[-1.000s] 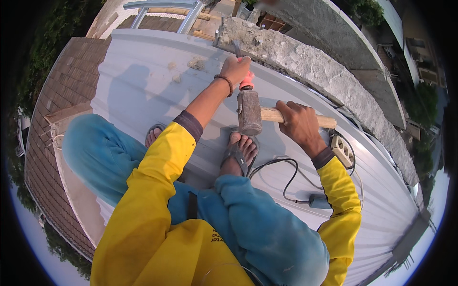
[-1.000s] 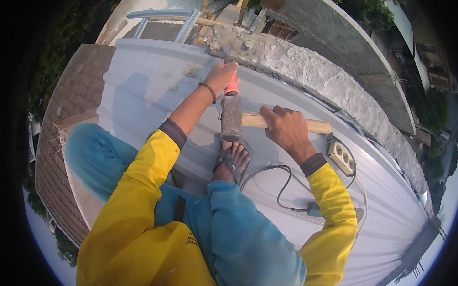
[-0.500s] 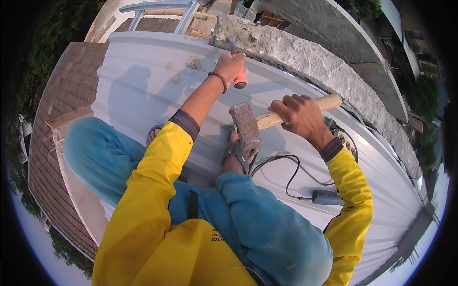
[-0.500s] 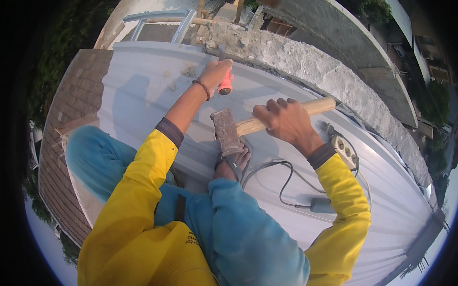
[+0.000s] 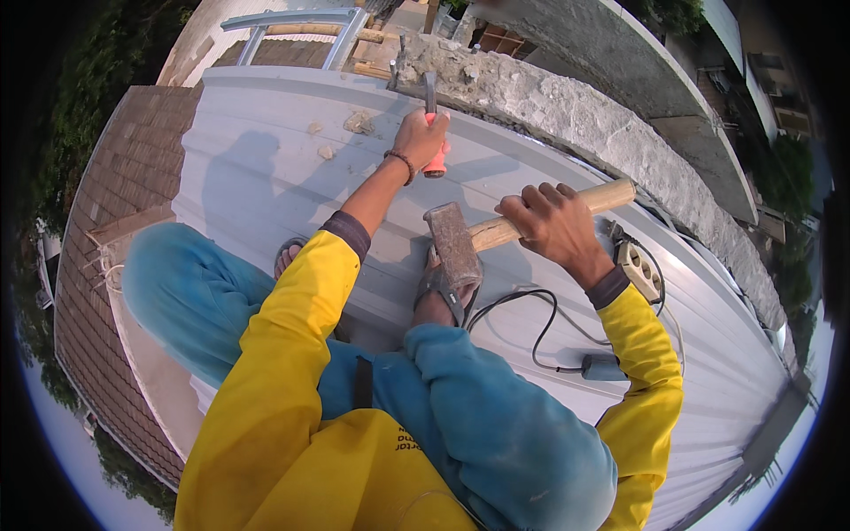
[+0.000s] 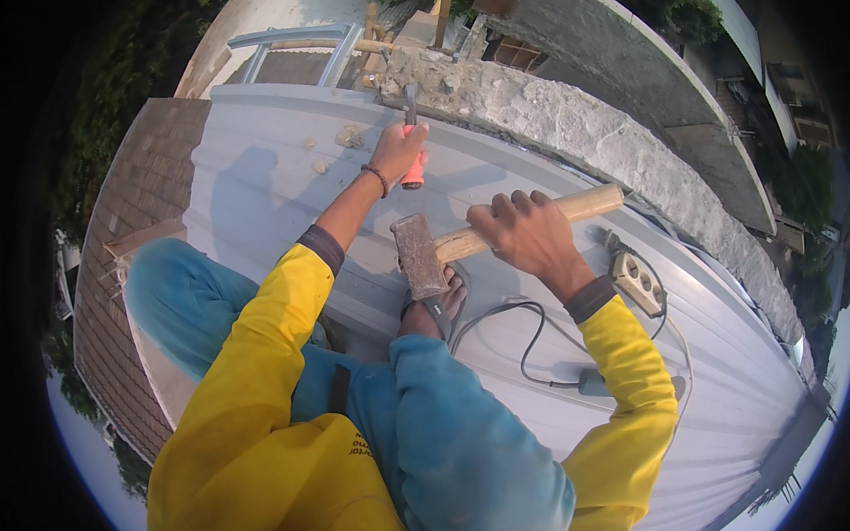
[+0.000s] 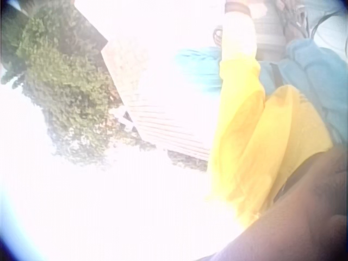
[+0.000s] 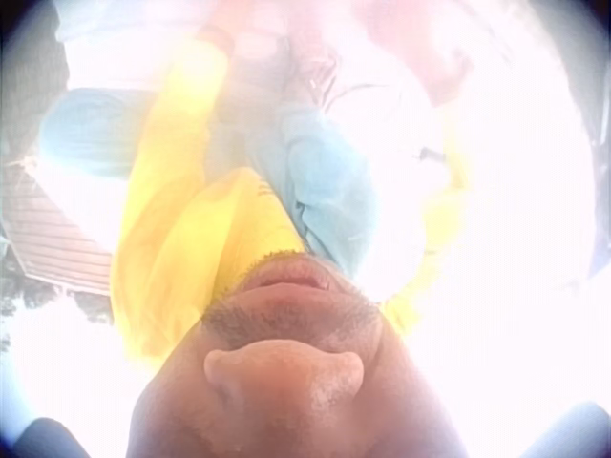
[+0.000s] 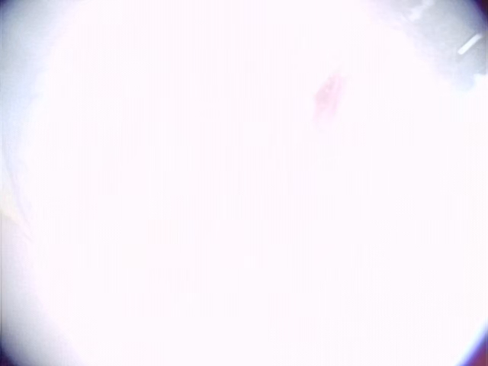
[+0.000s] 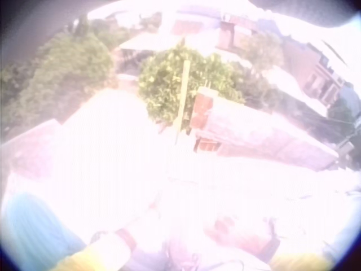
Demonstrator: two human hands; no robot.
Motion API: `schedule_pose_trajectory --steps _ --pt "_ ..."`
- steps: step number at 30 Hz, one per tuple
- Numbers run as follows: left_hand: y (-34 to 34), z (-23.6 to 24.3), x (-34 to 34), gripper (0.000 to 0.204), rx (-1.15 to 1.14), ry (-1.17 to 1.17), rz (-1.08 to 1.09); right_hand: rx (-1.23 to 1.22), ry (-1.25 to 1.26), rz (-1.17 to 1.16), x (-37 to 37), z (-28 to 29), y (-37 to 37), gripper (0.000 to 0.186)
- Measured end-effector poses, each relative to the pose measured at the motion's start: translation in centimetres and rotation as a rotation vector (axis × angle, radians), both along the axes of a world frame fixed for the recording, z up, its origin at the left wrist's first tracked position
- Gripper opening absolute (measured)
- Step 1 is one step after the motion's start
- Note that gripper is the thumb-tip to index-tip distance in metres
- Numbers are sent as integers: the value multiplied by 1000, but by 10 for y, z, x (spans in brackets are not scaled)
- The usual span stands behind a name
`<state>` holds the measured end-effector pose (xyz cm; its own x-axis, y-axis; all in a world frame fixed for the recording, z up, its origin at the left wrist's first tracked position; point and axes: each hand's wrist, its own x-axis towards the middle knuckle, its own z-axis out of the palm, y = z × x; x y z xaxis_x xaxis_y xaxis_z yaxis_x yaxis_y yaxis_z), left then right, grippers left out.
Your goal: The person sits on a corrugated metal roof and uses a hammer and chisel to repeatedly strike the roof seam. They occasionally pause to adjust the chisel or check the seam with their hand.
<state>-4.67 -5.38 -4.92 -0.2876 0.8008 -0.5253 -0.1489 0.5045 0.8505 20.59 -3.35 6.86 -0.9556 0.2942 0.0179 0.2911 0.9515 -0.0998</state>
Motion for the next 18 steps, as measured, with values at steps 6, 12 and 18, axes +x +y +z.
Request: schedule_pose_trajectory --steps 6,12,18 --pt "4 10 -4 29 -28 -287 74 61 9 64 -5 7 -2 24" --pt "16 46 -20 26 170 -323 282 -207 118 -344 -4 -4 -10 30" --pt "9 53 11 25 -43 -430 262 -365 335 -596 -13 -5 -39 26"
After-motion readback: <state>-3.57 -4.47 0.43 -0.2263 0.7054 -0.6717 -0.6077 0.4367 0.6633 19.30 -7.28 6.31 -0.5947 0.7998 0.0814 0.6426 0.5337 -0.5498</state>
